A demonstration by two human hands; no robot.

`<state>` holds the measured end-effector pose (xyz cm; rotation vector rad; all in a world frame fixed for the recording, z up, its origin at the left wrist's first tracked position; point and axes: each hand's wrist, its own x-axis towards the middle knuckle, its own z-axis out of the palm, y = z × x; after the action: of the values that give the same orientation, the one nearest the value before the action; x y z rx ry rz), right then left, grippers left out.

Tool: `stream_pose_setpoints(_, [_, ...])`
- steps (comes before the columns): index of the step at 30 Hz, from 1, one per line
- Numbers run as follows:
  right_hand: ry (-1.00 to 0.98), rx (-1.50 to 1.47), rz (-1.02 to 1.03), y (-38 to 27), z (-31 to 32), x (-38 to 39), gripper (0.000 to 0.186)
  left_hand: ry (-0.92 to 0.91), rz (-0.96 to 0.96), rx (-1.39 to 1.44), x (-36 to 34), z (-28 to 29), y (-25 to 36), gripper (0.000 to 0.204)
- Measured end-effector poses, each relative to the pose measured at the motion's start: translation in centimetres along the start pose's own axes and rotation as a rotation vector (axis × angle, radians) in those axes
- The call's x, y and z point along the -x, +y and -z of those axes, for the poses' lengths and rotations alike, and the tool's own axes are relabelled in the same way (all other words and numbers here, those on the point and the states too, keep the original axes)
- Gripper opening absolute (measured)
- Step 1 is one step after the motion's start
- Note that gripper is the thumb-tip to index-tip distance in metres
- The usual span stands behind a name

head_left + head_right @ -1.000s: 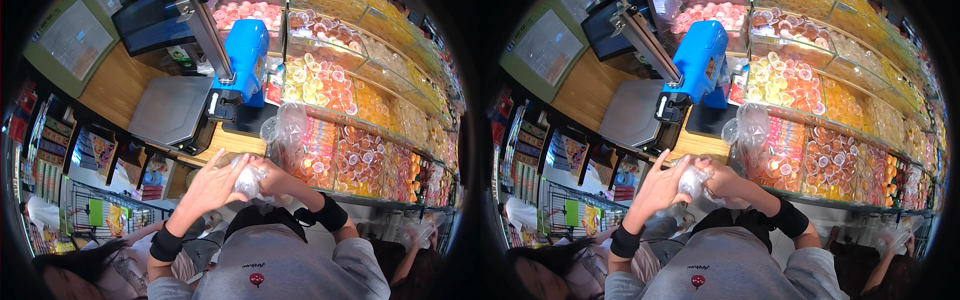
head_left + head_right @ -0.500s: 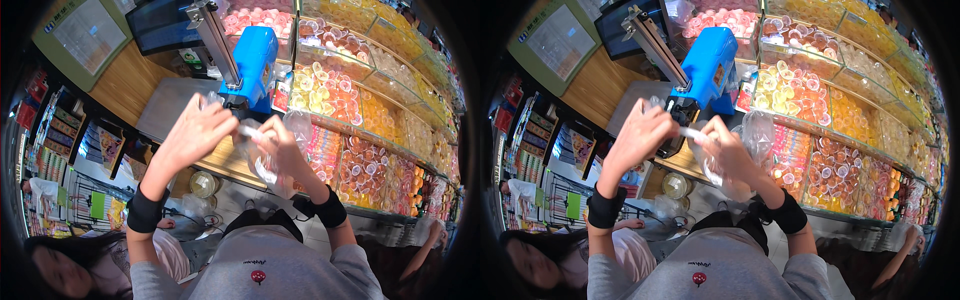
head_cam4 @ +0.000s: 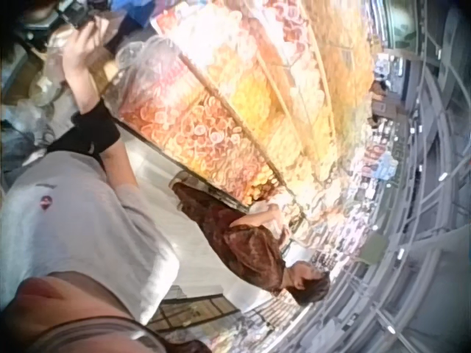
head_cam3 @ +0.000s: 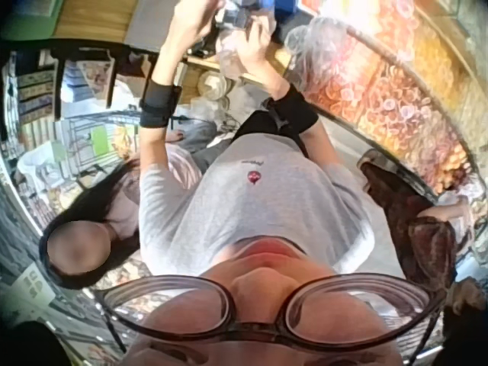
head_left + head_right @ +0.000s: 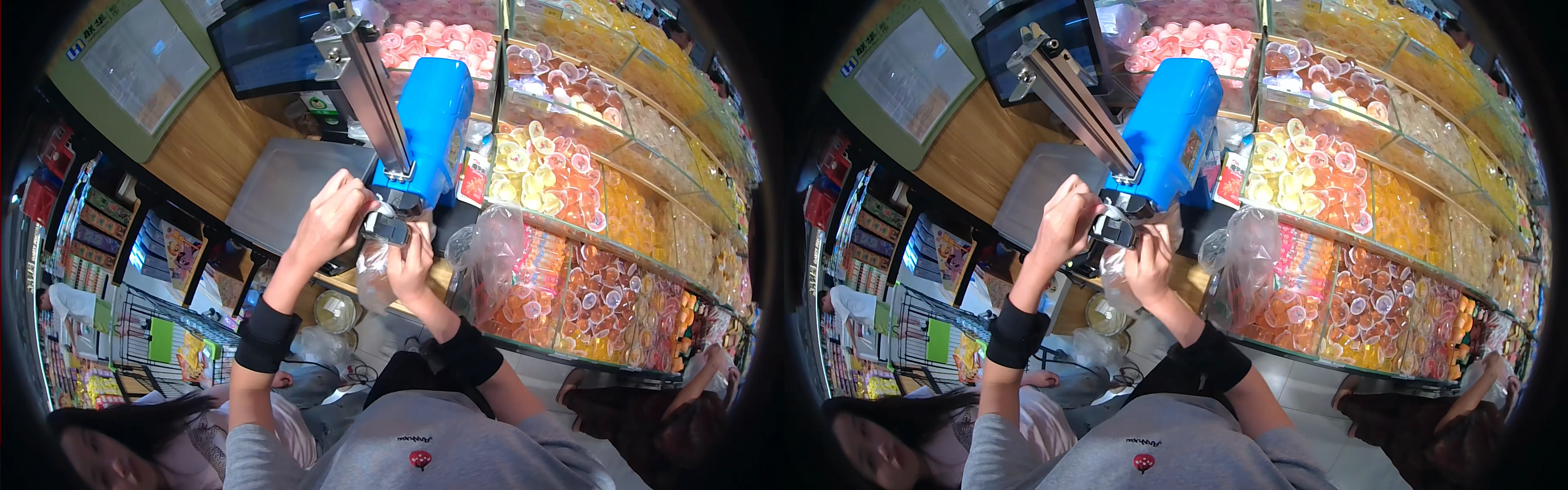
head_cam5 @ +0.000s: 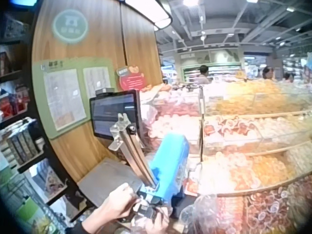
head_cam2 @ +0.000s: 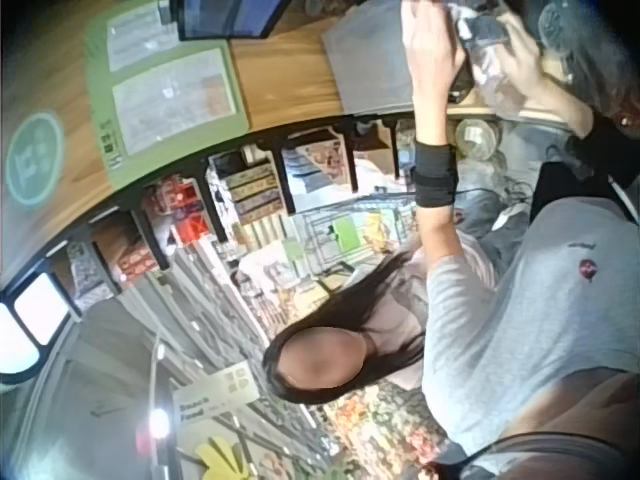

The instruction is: Weighing food items on a digital scale and applying labels to the plastic bags in a supermarket.

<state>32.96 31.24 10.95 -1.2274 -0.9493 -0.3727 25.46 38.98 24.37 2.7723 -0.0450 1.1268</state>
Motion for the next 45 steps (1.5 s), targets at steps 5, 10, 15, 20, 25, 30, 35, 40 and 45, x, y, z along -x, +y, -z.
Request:
stream_pose_setpoints(5, [0.062,-0.083,0.008,-0.1,-1.8,0.5,0.017,0.114,0.006,0.05,0.6,-0.8,-0.8,0.015])
stream_pose_setpoints(10, [0.054,-0.041,0.038,-0.3,-1.5,0.4,0.016,0.119,0.005,0.064,0.6,-0.8,-0.9,0.015])
stream_pose_setpoints(15, [0.02,-0.021,-0.02,-0.1,-0.4,0.0,0.019,0.036,0.051,0.071,-0.3,-0.1,-0.5,0.013])
stream_pose_setpoints(20, [0.016,0.011,-0.094,-0.9,2.9,-2.0,0.011,-0.014,-0.044,-0.13,-2.6,1.3,2.3,0.012])
stream_pose_setpoints(25, [0.001,-0.035,0.002,-2.9,7.4,-3.3,0.011,0.281,-0.056,-0.202,-1.9,1.4,7.1,0.04])
stream_pose_setpoints(30, [-0.21,-0.03,0.382,-7.4,10.8,-1.6,0.011,0.286,0.433,-0.007,9.7,-1.2,13.5,0.082])
stream_pose_setpoints(35, [-0.641,-0.384,0.274,-9.4,8.5,1.6,0.014,-0.121,1.045,0.128,15.0,-0.3,17.9,0.056])
stream_pose_setpoints(40, [-1.007,-0.669,0.037,-10.5,5.4,5.2,0.01,0.308,1.278,0.278,17.8,1.4,18.7,0.02])
stream_pose_setpoints(45, [-0.879,-0.681,0.137,-12.4,3.1,4.8,0.018,0.618,1.306,0.088,19.7,3.3,19.1,0.008])
